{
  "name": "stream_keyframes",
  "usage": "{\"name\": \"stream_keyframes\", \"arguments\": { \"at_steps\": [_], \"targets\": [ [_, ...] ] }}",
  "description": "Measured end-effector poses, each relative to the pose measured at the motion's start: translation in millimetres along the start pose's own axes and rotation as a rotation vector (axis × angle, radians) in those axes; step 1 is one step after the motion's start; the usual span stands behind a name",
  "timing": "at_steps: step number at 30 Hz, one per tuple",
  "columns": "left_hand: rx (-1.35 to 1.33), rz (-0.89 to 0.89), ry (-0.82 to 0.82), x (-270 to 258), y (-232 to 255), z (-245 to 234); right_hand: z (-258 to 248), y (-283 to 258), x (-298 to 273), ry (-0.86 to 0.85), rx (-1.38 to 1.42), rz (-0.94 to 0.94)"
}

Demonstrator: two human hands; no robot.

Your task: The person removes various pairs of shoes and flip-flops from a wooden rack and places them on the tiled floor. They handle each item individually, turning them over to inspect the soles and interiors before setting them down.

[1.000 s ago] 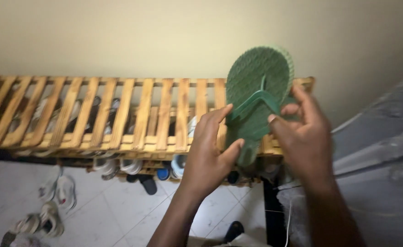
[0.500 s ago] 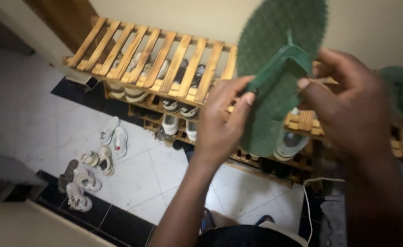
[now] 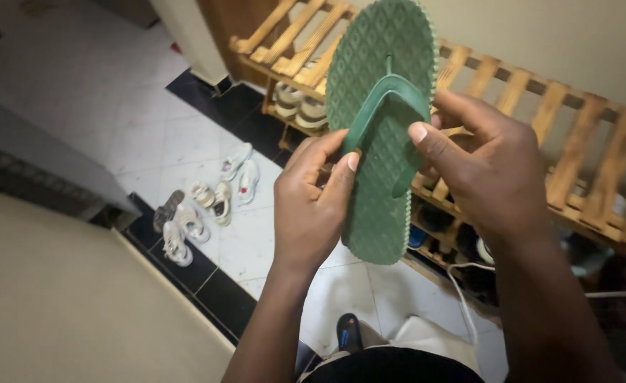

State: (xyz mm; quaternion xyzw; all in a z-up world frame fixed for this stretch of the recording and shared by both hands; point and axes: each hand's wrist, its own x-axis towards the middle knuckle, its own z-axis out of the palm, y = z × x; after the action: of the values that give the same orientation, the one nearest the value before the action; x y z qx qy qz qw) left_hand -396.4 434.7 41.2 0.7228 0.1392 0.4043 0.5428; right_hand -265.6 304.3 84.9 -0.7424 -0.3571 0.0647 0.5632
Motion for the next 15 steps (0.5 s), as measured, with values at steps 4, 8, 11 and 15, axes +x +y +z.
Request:
{"name": "stream_keyframes", "arguments": {
  "at_steps": [4,8,11,15],
  "targets": [
    [0.061,-0.062,0.099,3,-10,-30,39,1,18,-0.089,0.057,0.01],
    [0.098,-0.103,0.177,7,-24,-65,82,3,37,-0.203,0.082,0.012],
    [0.122,-0.117,0.236,16,-37,-91,115,7,54,-0.303,0.193,0.027],
    [0.166,-0.144,0.341,36,-51,-122,159,10,89,-0.423,0.255,0.028]
  ]
}}
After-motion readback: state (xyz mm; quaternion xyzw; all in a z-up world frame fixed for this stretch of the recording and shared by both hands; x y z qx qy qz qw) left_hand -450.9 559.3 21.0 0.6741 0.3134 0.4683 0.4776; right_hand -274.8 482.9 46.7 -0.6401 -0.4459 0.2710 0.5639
